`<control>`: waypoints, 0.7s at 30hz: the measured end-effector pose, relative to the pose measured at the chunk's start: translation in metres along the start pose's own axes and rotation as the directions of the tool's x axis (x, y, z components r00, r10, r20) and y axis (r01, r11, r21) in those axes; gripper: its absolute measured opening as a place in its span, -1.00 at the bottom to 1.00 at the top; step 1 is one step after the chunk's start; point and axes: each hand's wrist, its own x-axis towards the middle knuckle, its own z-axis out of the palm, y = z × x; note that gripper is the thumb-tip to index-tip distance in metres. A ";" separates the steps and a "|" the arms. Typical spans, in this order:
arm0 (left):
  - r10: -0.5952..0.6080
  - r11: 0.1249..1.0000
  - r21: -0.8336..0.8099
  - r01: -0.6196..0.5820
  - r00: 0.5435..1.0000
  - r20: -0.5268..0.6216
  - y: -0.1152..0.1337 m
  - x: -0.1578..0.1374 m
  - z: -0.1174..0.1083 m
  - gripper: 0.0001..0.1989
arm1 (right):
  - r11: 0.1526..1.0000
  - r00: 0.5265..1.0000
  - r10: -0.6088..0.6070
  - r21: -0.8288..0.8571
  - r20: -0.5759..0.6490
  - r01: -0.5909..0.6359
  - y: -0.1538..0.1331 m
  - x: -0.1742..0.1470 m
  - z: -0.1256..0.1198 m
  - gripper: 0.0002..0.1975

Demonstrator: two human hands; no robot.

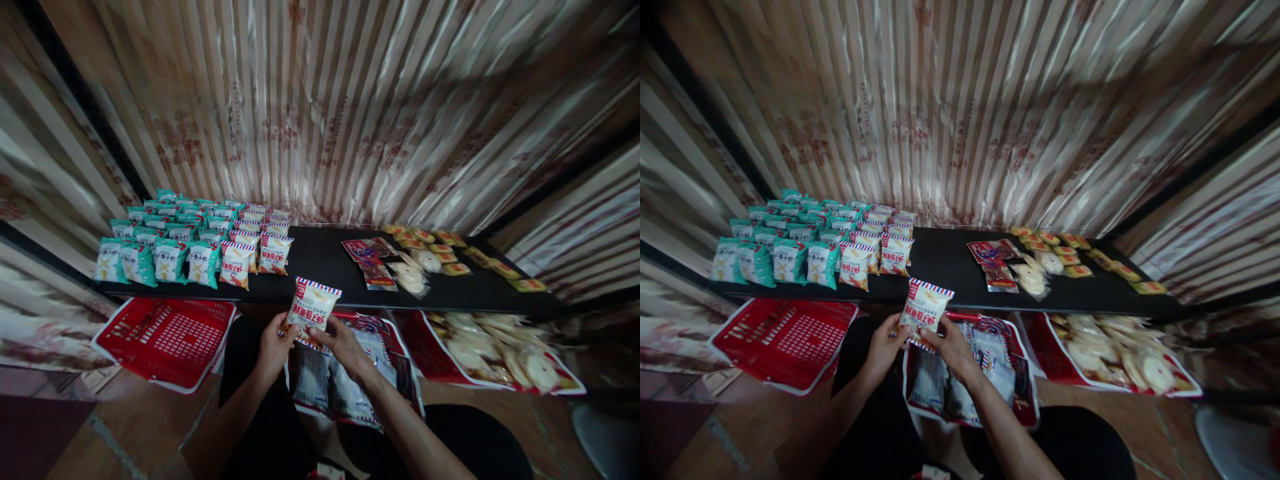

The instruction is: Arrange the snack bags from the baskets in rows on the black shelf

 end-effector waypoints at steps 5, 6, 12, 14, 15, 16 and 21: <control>0.195 0.948 0.283 -0.144 0.968 -0.158 0.000 0.018 -0.015 -0.63 | 0.999 0.999 -0.031 -0.035 -0.016 0.031 -0.006 0.037 0.014 -0.47; 0.255 0.922 0.341 -0.184 0.951 -0.176 0.001 0.020 -0.017 -0.60 | 0.998 0.999 -0.049 -0.037 -0.019 0.048 -0.007 0.046 0.017 -0.47; 0.465 0.746 0.580 -0.328 0.880 -0.101 0.003 0.027 -0.022 -0.53 | 0.962 0.980 -0.184 -0.220 -0.075 0.163 -0.003 0.096 0.031 -0.52; 0.470 0.718 0.608 -0.340 0.880 -0.063 0.002 0.030 -0.023 -0.51 | 0.927 0.967 -0.232 -0.324 -0.102 0.188 0.001 0.110 0.035 -0.55; 0.469 0.710 0.617 -0.341 0.882 -0.051 0.002 0.032 -0.024 -0.50 | 0.908 0.961 -0.253 -0.370 -0.110 0.197 0.004 0.116 0.037 -0.56; 0.466 0.704 0.624 -0.339 0.884 -0.045 0.002 0.034 -0.024 -0.50 | 0.891 0.957 -0.269 -0.407 -0.110 0.204 0.007 0.121 0.039 -0.57; 0.460 0.664 0.673 -0.325 0.888 -0.025 0.000 0.042 -0.031 -0.50 | 0.859 0.952 -0.291 -0.465 -0.097 0.215 0.016 0.136 0.048 -0.62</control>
